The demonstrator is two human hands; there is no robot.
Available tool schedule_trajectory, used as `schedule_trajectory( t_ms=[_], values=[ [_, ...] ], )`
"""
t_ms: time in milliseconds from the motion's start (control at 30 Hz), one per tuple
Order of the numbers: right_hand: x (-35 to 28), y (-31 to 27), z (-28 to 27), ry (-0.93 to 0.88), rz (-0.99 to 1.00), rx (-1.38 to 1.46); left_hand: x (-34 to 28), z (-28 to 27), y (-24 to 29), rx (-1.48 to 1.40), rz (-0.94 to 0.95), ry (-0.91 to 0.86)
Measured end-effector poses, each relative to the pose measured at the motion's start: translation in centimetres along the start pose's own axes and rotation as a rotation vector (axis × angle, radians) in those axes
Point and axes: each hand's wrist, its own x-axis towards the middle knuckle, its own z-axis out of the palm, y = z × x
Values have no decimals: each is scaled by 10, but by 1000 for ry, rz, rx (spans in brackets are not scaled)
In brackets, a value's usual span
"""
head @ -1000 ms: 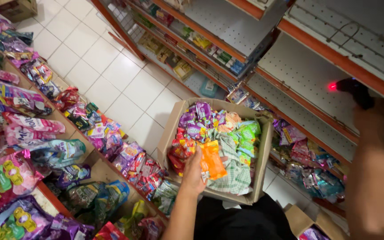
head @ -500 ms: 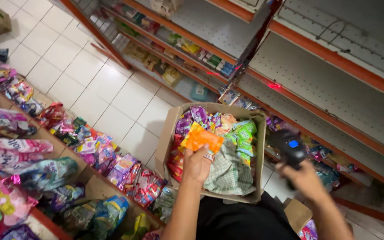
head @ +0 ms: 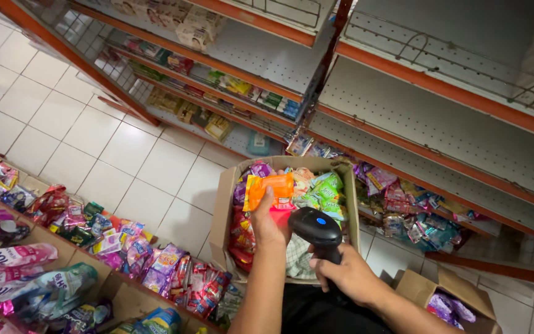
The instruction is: The person takes items including snack bags and lotions from a cardboard box, scans each item with a handheld barcode scanner, and places them onto the shelves of a convenience store.
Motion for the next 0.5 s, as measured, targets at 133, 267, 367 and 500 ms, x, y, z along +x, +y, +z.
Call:
schedule_trajectory(
  t_ms=[133,267,367,500],
  values=[
    [3,-1,6,64,3,65,8,-23,-4,25,41,-20],
    [7,-2,-3,84,12,109,19,-51,-8,-47,-7,8],
    [20,-9,-32,218,-25,-25,26,-60,-4,-296,-32,-482],
    [56,-26,-140,738,-228,-407,3,-60,6,147,49,91]
  ],
)
